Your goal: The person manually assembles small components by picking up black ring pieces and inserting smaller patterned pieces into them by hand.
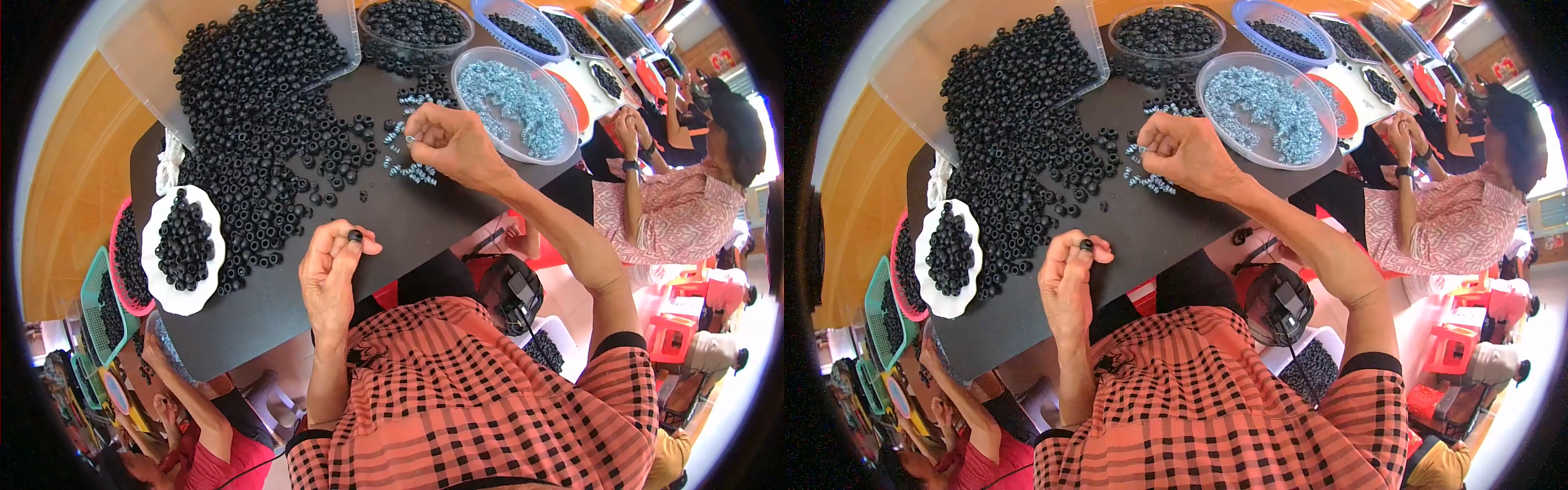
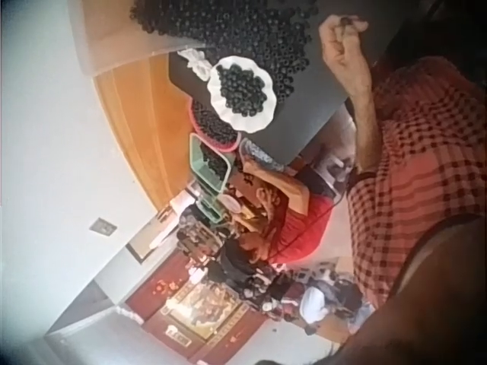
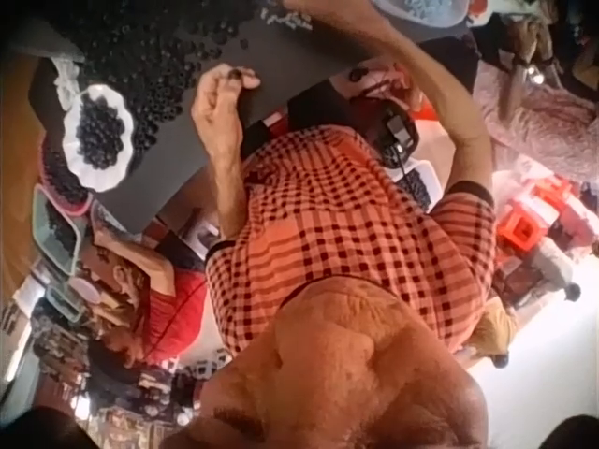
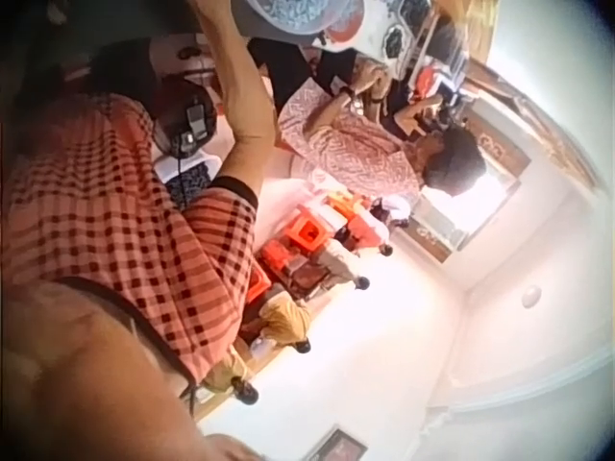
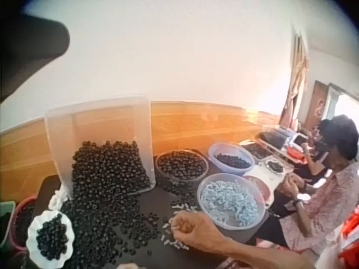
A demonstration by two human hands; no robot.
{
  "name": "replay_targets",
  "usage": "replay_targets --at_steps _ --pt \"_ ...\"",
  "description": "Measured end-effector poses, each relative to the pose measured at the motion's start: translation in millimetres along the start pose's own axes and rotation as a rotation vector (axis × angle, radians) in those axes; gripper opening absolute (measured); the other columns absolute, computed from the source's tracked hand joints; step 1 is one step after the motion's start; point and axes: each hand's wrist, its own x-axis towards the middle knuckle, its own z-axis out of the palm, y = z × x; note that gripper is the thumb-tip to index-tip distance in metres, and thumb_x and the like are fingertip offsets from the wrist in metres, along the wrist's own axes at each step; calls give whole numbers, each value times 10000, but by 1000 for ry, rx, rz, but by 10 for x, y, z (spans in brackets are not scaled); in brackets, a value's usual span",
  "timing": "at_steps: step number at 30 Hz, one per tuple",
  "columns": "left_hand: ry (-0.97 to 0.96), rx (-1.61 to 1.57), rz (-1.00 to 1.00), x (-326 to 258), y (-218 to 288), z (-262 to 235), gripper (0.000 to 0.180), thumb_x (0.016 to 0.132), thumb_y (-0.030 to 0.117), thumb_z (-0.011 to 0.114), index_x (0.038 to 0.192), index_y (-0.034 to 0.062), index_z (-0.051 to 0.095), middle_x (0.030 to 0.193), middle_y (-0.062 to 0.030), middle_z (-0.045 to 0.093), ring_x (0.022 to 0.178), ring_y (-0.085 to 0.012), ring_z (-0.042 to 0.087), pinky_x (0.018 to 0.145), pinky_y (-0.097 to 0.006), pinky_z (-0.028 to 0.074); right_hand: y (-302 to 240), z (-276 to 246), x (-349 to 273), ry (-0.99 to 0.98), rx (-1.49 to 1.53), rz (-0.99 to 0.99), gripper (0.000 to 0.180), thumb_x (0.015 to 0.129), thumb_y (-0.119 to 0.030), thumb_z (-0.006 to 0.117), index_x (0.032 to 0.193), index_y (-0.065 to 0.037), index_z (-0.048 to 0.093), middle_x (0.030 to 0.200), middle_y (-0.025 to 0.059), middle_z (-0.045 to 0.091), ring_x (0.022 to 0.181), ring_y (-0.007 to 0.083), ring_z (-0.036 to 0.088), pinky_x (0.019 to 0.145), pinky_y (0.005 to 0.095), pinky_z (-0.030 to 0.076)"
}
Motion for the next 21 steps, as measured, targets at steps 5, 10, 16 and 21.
replay_targets --at_steps 5,10,16,21 --pt "19 -2 11 -10 44 25 127 914 -5 483 1008 -5 568 865 -93 669 860 -120 608 876 -295 459 59 -86 -86 52 -62 -26 112 760 -33 635 854 27 633 631 54 596 578 73 559 548 243 469" --pt "12 39 20 1 24 19 134 914 -4 481 1017 -4 567 863 -90 668 861 -121 609 876 -294 458 185 -108 -176 62 -206 -92 148 859 -60 619 974 26 654 641 50 588 541 69 503 503 241 424" --pt "10 73 12 -4 42 45 149 917 7 477 1038 -13 561 848 -92 648 878 -141 596 876 -302 452 272 -58 -292 153 -166 -99 92 823 -42 620 894 3 656 692 103 603 539 143 542 520 287 446" --pt "22 114 -28 0 70 88 160 919 10 463 1040 -27 560 822 -102 631 879 -159 582 873 -307 448 318 4 -200 147 -171 -191 115 804 -11 635 917 -7 654 703 75 582 544 114 522 516 263 434"
